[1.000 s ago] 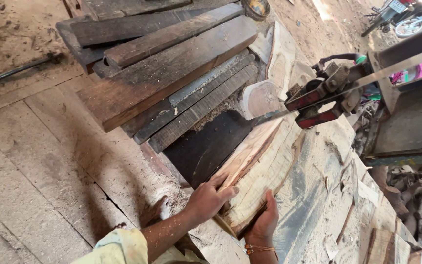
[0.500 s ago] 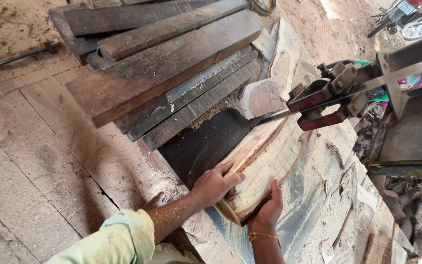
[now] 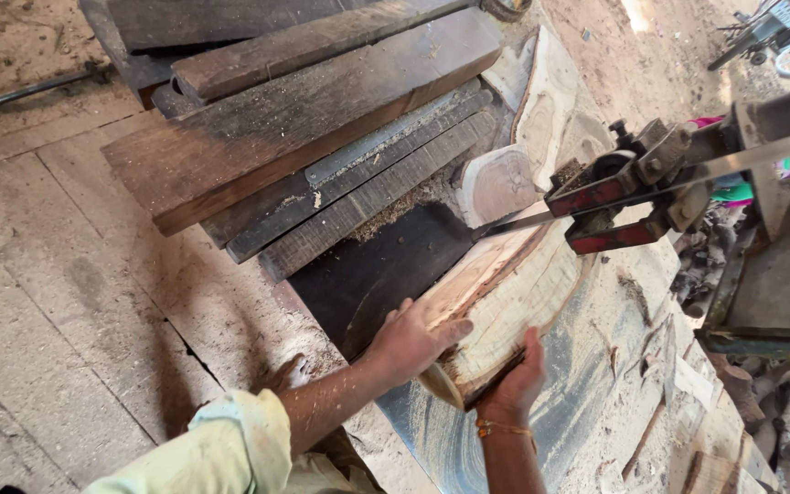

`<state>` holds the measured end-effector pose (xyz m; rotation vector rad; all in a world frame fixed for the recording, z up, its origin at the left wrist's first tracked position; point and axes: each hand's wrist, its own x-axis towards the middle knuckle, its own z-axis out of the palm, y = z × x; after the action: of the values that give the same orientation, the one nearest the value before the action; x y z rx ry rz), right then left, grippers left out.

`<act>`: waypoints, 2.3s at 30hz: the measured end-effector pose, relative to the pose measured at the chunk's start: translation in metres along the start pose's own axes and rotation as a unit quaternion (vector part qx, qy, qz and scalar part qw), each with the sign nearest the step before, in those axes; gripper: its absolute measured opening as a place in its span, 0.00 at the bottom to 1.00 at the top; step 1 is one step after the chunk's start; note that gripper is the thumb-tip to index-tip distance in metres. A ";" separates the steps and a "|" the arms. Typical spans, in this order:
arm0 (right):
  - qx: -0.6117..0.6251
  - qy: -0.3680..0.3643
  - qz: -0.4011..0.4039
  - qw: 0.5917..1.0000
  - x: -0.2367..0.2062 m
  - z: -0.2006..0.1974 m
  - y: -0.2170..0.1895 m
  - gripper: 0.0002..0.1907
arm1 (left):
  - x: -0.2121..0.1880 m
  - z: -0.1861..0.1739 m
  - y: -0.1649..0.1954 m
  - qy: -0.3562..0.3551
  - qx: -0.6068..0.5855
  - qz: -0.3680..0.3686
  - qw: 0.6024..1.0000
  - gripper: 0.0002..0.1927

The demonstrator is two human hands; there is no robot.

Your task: The person feeds wooden slabs one at a time into a band saw, cutting each slab lengthwise into thinner pieces, then moves the cut pieces aside and reaches for the next slab.

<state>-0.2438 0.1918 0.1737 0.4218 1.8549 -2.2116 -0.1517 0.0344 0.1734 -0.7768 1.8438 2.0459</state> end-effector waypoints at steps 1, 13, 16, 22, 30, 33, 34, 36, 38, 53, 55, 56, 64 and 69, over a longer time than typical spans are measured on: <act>-0.020 0.000 0.002 1.000 0.002 0.000 -0.001 0.29 | -0.005 0.002 -0.001 0.019 -0.010 -0.017 1.000 0.58; -0.026 -0.078 0.049 0.995 -0.013 0.000 -0.012 0.33 | -0.029 0.054 -0.012 -0.059 -0.315 -0.141 0.937 0.52; -0.012 -0.056 0.019 0.998 -0.029 0.001 0.005 0.32 | -0.030 0.072 -0.015 -0.066 -0.381 -0.112 0.915 0.49; 0.027 -0.046 0.079 0.996 -0.006 0.002 0.006 0.33 | -0.005 0.081 -0.008 -0.048 -0.362 -0.098 0.926 0.36; 0.062 -0.059 0.027 0.996 0.026 -0.009 0.012 0.31 | 0.008 0.085 -0.002 -0.066 -0.364 -0.088 0.925 0.35; 0.047 -0.059 0.010 0.997 0.031 -0.010 0.009 0.31 | 0.009 0.086 -0.001 -0.086 -0.361 -0.089 0.924 0.32; 0.040 -0.058 0.003 0.997 0.031 -0.009 0.008 0.31 | 0.009 0.087 0.000 -0.087 -0.361 -0.087 0.925 0.32; 0.042 -0.061 0.015 0.997 0.028 -0.005 0.005 0.31 | 0.011 0.087 0.001 -0.085 -0.360 -0.081 0.925 0.31; 0.031 -0.056 0.016 0.998 0.026 -0.002 0.001 0.31 | 0.015 0.087 0.003 -0.108 -0.361 -0.079 0.923 0.31; 0.046 -0.105 0.012 0.993 0.065 -0.001 -0.012 0.35 | 0.053 0.102 0.024 -0.049 -0.357 -0.057 0.931 0.27; 0.034 -0.096 -0.002 0.995 0.069 0.000 -0.013 0.35 | 0.058 0.105 0.025 -0.048 -0.353 -0.055 0.933 0.28; 0.034 -0.097 -0.003 0.995 0.071 0.000 -0.014 0.35 | 0.060 0.106 0.026 -0.047 -0.356 -0.051 0.932 0.29; 0.050 -0.130 0.012 0.990 0.083 0.002 -0.019 0.35 | 0.074 0.108 0.033 -0.047 -0.308 -0.066 0.948 0.33; 0.018 -0.089 0.005 0.996 0.085 0.005 -0.021 0.35 | 0.082 0.109 0.035 -0.087 -0.308 -0.106 0.941 0.33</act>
<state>-0.3308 0.1920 0.1636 0.2317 1.7206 -2.2002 -0.2591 0.1237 0.1611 -0.8536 0.9658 2.4648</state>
